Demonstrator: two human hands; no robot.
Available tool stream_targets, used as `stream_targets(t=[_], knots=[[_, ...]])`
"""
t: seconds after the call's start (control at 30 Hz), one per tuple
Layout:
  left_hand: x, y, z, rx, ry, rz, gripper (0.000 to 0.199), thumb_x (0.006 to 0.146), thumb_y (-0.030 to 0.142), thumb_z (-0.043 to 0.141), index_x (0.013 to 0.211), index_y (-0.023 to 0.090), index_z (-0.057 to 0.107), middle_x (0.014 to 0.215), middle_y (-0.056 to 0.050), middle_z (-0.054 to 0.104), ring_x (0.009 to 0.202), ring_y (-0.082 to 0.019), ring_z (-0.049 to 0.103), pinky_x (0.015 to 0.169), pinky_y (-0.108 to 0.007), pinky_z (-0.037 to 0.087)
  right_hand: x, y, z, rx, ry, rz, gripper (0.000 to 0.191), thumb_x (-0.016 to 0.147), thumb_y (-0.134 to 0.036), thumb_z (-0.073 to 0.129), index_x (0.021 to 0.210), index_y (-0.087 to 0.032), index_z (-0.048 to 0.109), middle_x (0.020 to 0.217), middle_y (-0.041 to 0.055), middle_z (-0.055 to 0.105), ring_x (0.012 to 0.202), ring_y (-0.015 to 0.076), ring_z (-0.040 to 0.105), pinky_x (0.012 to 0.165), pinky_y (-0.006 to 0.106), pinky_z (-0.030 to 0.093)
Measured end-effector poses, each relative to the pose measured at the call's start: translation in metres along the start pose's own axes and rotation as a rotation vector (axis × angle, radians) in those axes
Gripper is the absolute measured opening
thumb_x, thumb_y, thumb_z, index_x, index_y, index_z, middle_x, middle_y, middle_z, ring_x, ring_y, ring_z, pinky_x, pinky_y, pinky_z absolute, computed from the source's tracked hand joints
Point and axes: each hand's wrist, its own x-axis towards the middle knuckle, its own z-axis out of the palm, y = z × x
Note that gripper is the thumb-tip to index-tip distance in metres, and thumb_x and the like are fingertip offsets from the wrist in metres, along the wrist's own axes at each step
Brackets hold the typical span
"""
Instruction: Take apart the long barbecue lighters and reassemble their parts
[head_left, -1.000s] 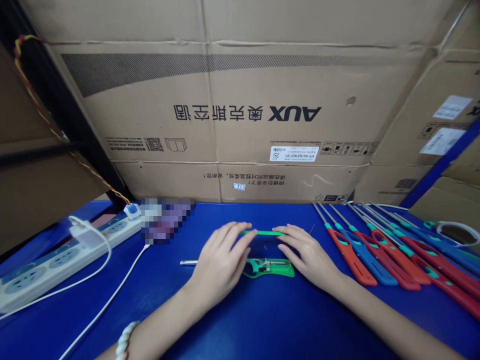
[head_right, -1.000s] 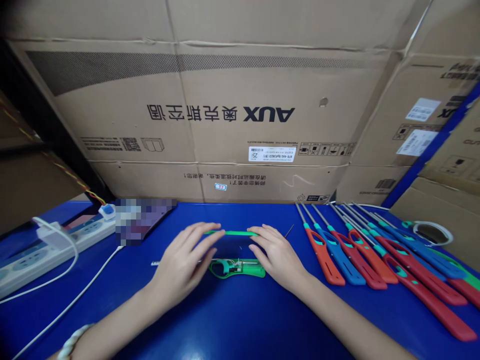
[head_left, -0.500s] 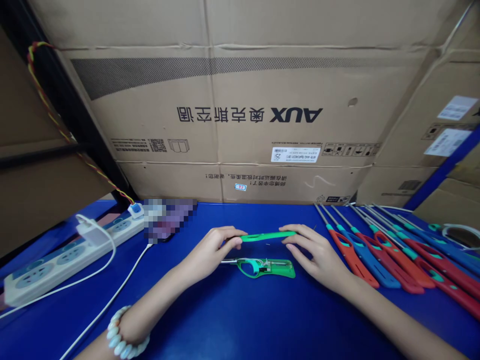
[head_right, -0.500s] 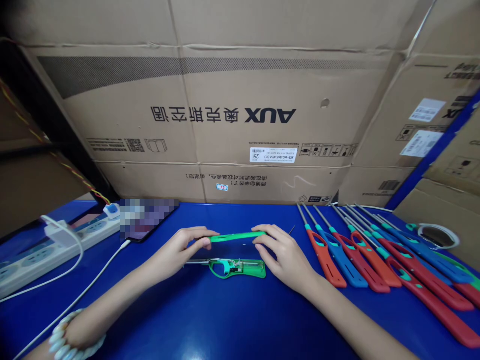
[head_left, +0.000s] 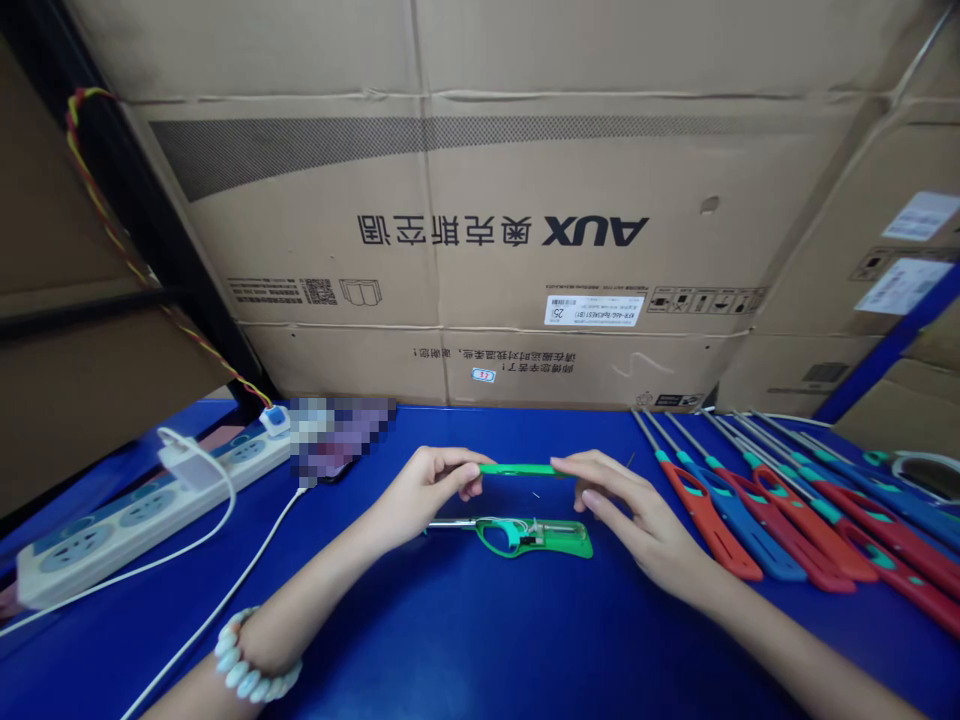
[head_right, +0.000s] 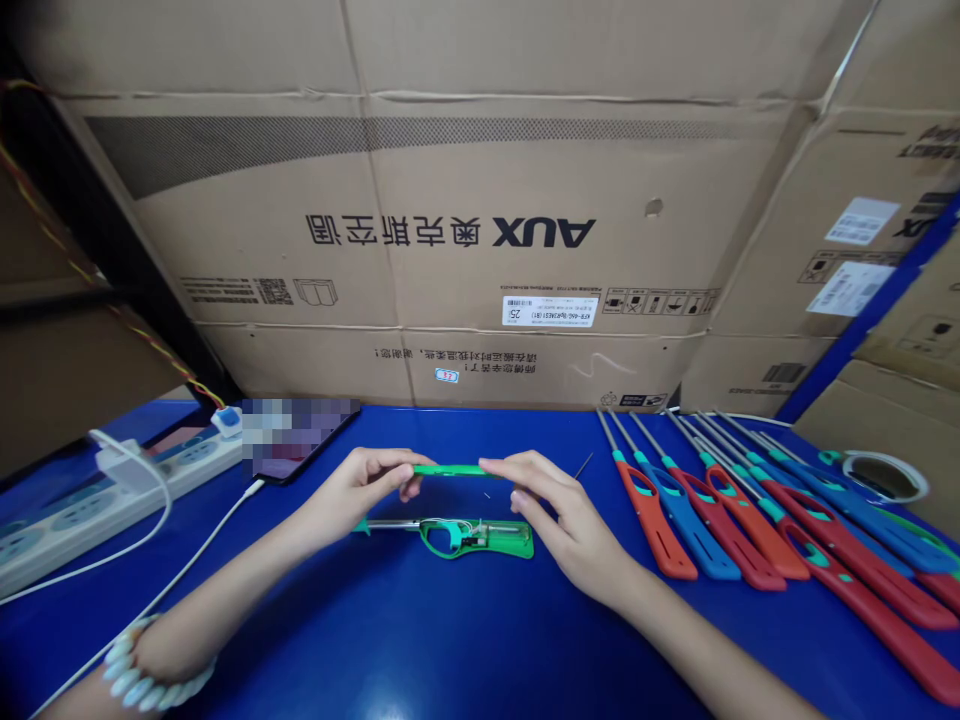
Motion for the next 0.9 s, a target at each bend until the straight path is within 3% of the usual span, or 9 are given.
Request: stream_targets(t=[0.13,0.3,0.5,0.63,0.77,0.9], knots=[[0.0,-0.005,0.002,0.007,-0.017,-0.003,0.036,0.087,0.041,0.054,0.097,0.01,0.068,0.068,-0.002,0.06,0.064,-0.013,0.051,0.064,-0.025,0.043,-0.002,0.001,0.004,-0.055,-0.077,0.059,0.041,0.099,-0.031,0.037,0.139,-0.04,0.039,0.123,0.0027,0.056,0.107,0.02,0.054,0.093,0.037,0.043],[0.0,-0.006,0.002,0.041,-0.048,-0.008,0.032,0.088,0.038,0.051,0.094,0.011,0.067,0.07,-0.001,0.06,0.065,-0.013,0.05,0.065,-0.025,0.041,-0.003,0.007,0.01,-0.036,-0.11,0.176,0.041,0.101,-0.038,0.029,0.141,-0.037,0.038,0.113,0.0033,0.061,0.101,0.0212,0.055,0.094,0.041,0.039],[0.0,-0.008,0.001,0.082,-0.071,0.002,0.037,0.089,0.041,0.05,0.068,0.012,0.061,0.068,-0.002,0.058,0.064,-0.013,0.048,0.063,-0.023,0.039,-0.004,0.011,0.015,0.052,-0.065,0.234,0.044,0.101,-0.04,0.029,0.144,-0.032,0.035,0.08,-0.0004,0.057,0.071,0.015,0.052,0.07,0.029,0.043],[0.0,-0.006,0.002,0.076,-0.075,-0.002,0.044,0.088,0.049,0.05,0.064,0.013,0.059,0.066,-0.001,0.056,0.063,-0.013,0.047,0.062,-0.023,0.04,-0.001,0.008,0.018,0.144,-0.009,0.301,0.049,0.1,-0.042,0.029,0.146,-0.028,0.029,0.069,-0.0023,0.053,0.058,0.0134,0.045,0.056,0.025,0.038],[0.001,-0.003,0.0,0.054,-0.064,0.017,0.046,0.086,0.053,0.052,0.065,0.013,0.06,0.07,-0.003,0.058,0.063,-0.013,0.049,0.063,-0.024,0.043,0.01,0.002,0.015,0.158,0.043,0.317,0.047,0.098,-0.045,0.032,0.138,-0.023,0.044,0.068,-0.0013,0.054,0.059,0.0141,0.048,0.056,0.025,0.039],[0.001,-0.004,-0.004,0.089,-0.058,0.053,0.041,0.09,0.047,0.051,0.077,0.012,0.067,0.074,-0.004,0.06,0.065,-0.014,0.052,0.062,-0.024,0.043,0.022,0.0,0.007,0.134,-0.025,0.278,0.047,0.096,-0.047,0.034,0.117,-0.017,0.064,0.072,0.0027,0.06,0.062,0.0155,0.052,0.059,0.027,0.042]])
